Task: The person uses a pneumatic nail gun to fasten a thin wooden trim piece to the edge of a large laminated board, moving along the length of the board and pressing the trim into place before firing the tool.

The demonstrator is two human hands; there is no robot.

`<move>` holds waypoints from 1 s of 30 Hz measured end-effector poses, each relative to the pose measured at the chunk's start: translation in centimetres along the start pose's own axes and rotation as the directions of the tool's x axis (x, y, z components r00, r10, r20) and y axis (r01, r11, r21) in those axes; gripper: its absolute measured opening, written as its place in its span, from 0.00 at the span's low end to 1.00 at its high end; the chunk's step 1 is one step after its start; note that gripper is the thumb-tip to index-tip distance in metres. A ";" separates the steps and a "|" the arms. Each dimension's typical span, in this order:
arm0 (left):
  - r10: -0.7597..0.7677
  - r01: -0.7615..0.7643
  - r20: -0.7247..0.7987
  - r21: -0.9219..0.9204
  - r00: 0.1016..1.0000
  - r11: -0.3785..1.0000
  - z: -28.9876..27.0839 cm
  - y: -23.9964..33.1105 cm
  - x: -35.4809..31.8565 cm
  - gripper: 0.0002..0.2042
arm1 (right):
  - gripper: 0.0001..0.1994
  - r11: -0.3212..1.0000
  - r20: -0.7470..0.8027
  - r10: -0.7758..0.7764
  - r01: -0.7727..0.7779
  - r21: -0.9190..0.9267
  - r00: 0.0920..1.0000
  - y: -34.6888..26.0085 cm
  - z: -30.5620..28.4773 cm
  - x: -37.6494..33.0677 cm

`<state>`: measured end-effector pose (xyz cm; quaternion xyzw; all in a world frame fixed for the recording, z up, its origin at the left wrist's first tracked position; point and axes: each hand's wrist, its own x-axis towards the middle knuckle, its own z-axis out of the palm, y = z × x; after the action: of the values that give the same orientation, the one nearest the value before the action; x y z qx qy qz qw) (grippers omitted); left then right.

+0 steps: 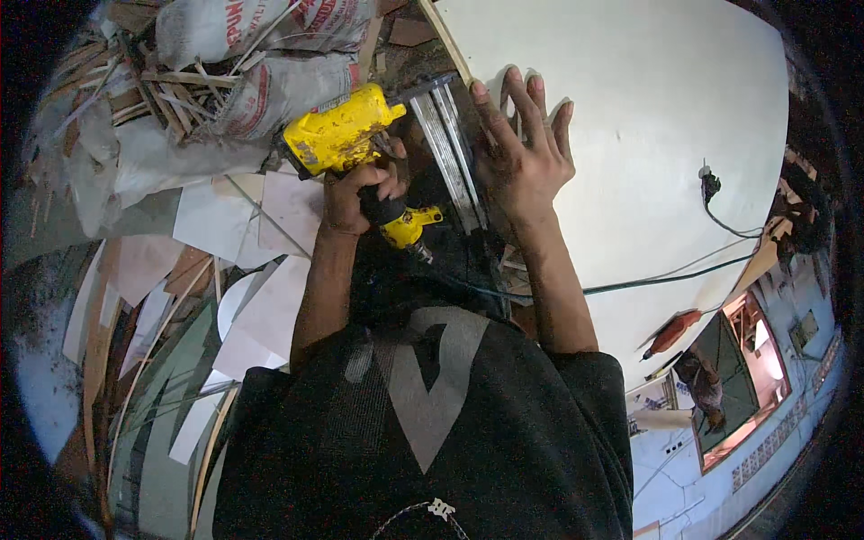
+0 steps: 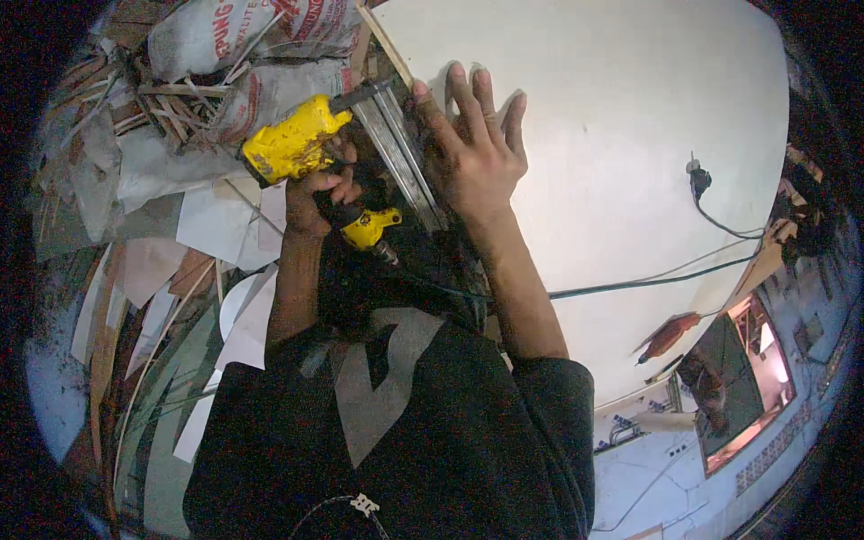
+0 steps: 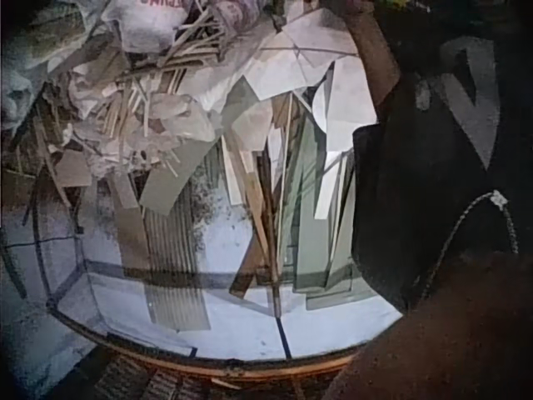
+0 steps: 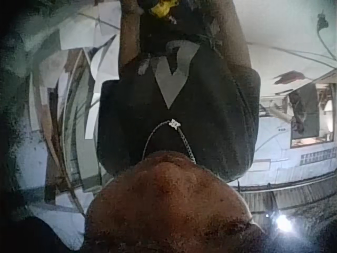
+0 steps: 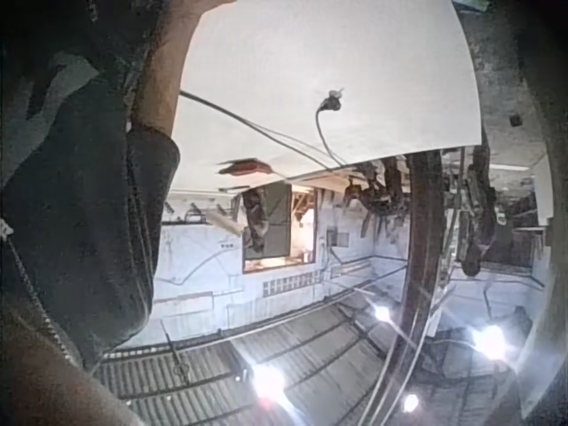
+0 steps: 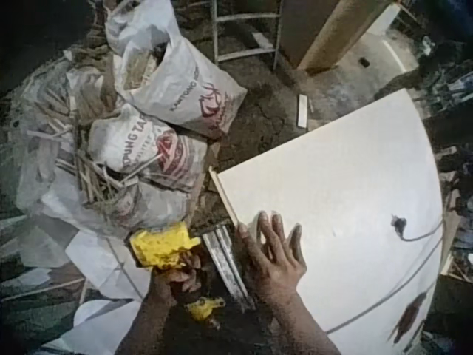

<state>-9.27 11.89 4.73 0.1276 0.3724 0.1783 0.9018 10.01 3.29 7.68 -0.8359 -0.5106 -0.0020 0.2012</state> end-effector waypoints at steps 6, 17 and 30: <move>0.008 -0.009 0.048 0.028 0.999 1.000 -0.1 0.0 0.2 0.20 | 0.28 1.000 0.035 0.010 -0.010 0.009 0.999 -0.1 -0.4 -0.2; -0.026 0.024 -0.022 -0.107 0.999 0.994 0.0 0.0 -0.5 0.22 | 0.20 1.000 0.081 0.005 -0.004 -0.011 0.997 -0.4 -0.5 -0.5; 0.150 -0.115 0.148 -0.223 0.978 0.968 -1.9 -0.2 0.9 0.24 | 0.22 1.000 0.014 -0.030 0.030 0.002 0.999 0.4 -0.3 -0.1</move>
<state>-10.00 12.21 2.82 0.0690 0.2664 0.2661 0.9238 10.36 2.88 7.83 -0.8280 -0.5245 0.0013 0.1983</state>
